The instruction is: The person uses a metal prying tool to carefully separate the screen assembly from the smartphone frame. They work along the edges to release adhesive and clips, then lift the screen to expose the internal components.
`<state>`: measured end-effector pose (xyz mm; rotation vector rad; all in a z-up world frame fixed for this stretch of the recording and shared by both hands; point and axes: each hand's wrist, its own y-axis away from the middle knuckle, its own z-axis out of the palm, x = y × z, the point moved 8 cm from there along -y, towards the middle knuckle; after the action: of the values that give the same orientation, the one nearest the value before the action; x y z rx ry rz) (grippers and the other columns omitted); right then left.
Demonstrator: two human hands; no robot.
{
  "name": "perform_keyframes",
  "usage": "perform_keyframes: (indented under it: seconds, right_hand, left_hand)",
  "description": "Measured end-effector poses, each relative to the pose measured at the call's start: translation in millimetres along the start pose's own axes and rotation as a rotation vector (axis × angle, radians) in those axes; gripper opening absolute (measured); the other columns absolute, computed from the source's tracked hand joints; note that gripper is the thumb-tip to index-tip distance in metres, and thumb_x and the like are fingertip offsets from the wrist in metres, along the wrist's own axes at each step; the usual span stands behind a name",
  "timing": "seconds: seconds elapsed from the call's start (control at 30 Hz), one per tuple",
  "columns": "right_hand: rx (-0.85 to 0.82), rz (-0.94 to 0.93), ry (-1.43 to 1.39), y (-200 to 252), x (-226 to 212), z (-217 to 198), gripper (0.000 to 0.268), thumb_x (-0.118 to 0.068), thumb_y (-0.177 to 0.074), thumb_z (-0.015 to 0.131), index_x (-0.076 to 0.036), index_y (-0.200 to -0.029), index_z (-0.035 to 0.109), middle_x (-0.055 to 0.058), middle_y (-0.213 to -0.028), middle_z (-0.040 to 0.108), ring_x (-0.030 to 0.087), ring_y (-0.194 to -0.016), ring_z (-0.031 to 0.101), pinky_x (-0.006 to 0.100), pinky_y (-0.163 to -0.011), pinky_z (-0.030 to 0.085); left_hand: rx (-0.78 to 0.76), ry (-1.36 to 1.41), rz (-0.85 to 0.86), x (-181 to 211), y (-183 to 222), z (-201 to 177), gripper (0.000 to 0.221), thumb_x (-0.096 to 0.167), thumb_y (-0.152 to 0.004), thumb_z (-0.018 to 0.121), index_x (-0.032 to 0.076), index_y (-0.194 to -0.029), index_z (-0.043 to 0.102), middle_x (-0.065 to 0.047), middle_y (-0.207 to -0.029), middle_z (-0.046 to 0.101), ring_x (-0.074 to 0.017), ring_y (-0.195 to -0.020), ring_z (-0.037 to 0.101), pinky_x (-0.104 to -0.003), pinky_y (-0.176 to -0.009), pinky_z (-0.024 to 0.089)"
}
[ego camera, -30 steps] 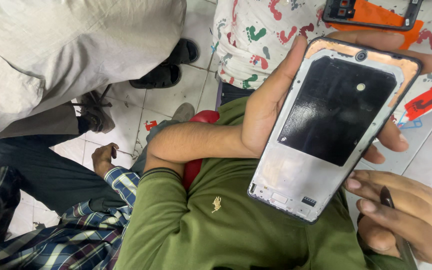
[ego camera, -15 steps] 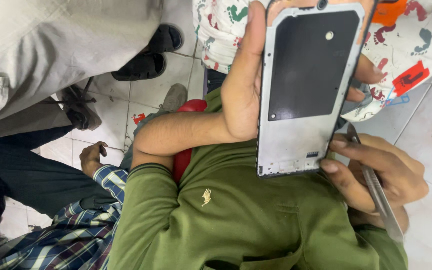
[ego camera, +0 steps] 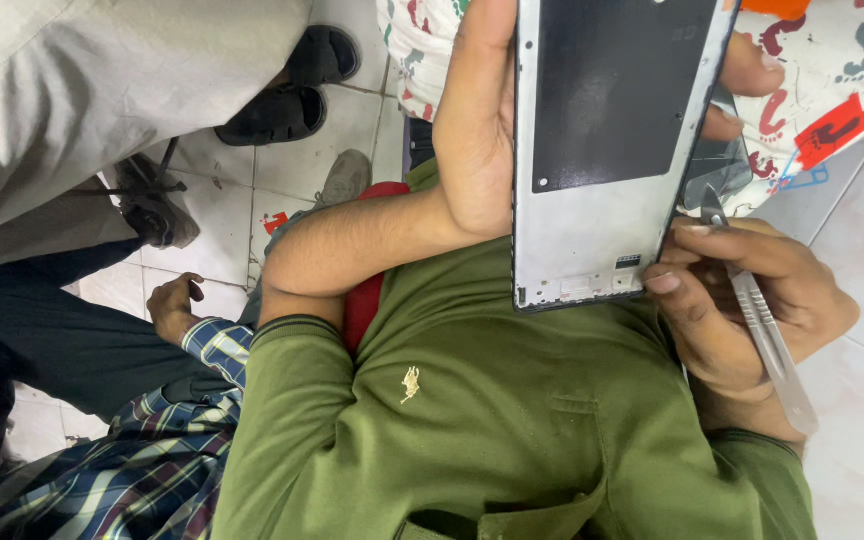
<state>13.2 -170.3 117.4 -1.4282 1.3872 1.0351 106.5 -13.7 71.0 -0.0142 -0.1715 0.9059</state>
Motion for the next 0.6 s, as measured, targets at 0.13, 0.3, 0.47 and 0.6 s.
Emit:
perform_keyframes:
  seconds: [0.13, 0.3, 0.47, 0.6]
  right_hand:
    - [0.03, -0.015, 0.044, 3.5, 2.9, -3.2, 0.024, -0.003, -0.101, 0.082, 0.007, -0.116, 0.067, 0.016, -0.098, 0.072, 0.014, -0.083, 0.073, 0.021, -0.074, 0.059]
    - [0.022, -0.074, 0.095, 8.5, 7.6, -4.1, 0.028, -0.007, -0.096, 0.081, 0.006, -0.116, 0.067, 0.016, -0.09, 0.07, 0.014, -0.073, 0.069, 0.024, -0.066, 0.056]
    - [-0.157, -0.396, 0.43, 9.4, -15.5, 9.0, 0.027, -0.007, -0.081, 0.072, 0.012, -0.1, 0.07, 0.023, -0.082, 0.07, 0.024, -0.057, 0.062, 0.038, -0.056, 0.05]
    - [-0.249, -0.812, 0.351, 26.7, -49.3, 26.7, 0.021, -0.005, -0.088, 0.059, 0.012, -0.098, 0.067, 0.021, -0.082, 0.071, 0.033, -0.066, 0.07, 0.049, -0.068, 0.064]
  left_hand:
    - [-0.034, 0.023, -0.022, -3.2, -5.0, -0.8, 0.085, 0.065, -0.114, 0.019, -0.009, -0.149, 0.041, -0.033, -0.135, 0.054, -0.0374, -0.115, 0.062, -0.044, -0.103, 0.052]
    - [-0.12, 0.054, -0.084, -8.4, -13.4, -2.4, 0.082, 0.063, -0.116, 0.02, -0.009, -0.15, 0.04, -0.032, -0.137, 0.053, -0.0377, -0.117, 0.061, -0.044, -0.103, 0.052]
    - [-0.182, -0.129, -0.27, -21.7, -17.7, -20.8, 0.074, 0.056, -0.117, 0.033, -0.012, -0.143, 0.049, -0.036, -0.125, 0.064, -0.0418, -0.102, 0.073, -0.051, -0.084, 0.061]
    - [-0.243, -0.33, -0.458, -54.6, -16.6, -55.1, 0.073, 0.063, -0.108, 0.044, -0.002, -0.136, 0.059, -0.02, -0.117, 0.074, -0.033, -0.085, 0.078, -0.049, -0.07, 0.067]
